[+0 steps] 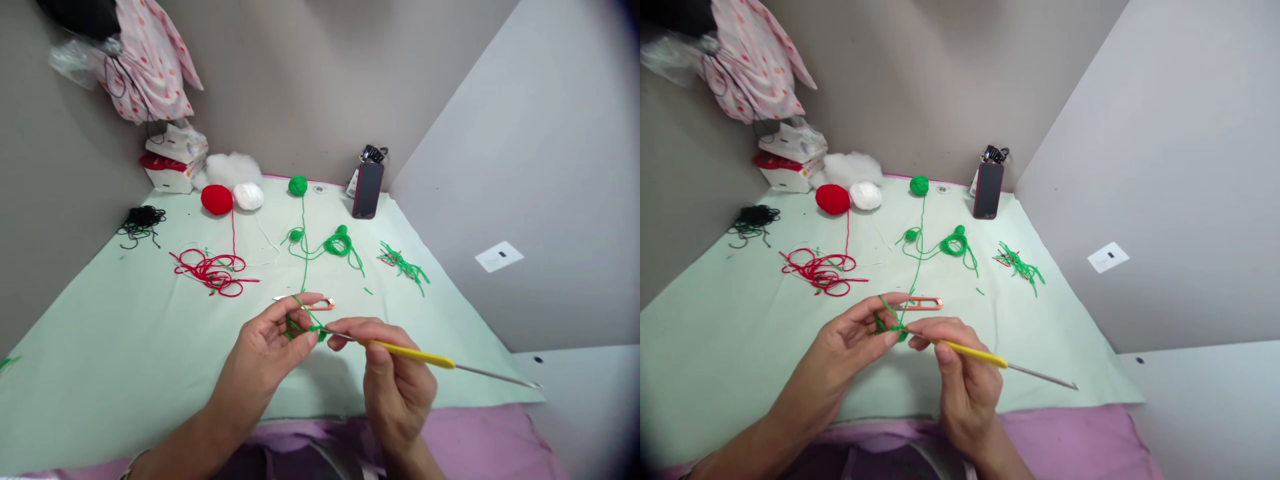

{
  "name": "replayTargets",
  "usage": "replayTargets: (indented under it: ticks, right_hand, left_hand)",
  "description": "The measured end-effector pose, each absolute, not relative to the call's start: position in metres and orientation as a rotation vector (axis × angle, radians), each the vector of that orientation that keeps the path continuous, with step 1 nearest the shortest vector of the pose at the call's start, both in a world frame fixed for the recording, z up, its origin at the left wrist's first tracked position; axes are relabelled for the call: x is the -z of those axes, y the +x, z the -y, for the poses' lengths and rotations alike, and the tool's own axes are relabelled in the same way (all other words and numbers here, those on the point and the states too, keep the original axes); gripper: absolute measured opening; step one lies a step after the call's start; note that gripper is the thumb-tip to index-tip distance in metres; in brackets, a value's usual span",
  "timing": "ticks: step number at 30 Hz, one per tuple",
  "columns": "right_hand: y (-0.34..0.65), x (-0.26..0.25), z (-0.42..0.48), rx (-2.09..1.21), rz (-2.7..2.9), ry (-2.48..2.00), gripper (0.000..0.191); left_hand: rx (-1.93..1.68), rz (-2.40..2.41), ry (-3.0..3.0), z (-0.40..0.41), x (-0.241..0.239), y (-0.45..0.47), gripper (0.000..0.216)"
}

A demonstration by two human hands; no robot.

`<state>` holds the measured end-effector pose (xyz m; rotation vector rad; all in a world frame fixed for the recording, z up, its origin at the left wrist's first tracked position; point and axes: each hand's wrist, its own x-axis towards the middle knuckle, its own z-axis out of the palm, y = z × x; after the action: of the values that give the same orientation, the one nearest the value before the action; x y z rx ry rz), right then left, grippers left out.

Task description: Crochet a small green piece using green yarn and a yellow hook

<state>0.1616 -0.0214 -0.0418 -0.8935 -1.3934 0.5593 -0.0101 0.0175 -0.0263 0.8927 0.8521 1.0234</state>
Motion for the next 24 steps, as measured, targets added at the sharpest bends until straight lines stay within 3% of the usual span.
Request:
replayTargets:
  ticks: [9, 15, 19, 24]
  right_hand:
    - [0.166, 0.046, 0.02, -0.484, 1.523, -0.9, 0.027]
    - [0.166, 0.048, 0.019, -0.128, 1.742, -0.949, 0.028]
    - [0.166, 0.053, 0.021, 0.114, 1.859, -1.045, 0.044]
    - [0.162, 0.048, 0.017, -0.355, 1.462, -0.966, 0.027]
  left_hand:
    - [-1.025, -0.859, 0.875, -0.019, 0.026, -0.01, 0.024]
    - [-1.018, -0.84, 0.814, -0.016, 0.028, -0.004, 0.035]
    - [-0.928, -0.739, 0.623, -0.016, 0.027, -0.001, 0.041]
    - [-0.875, -0.702, 0.501, -0.023, 0.025, -0.007, 0.036]
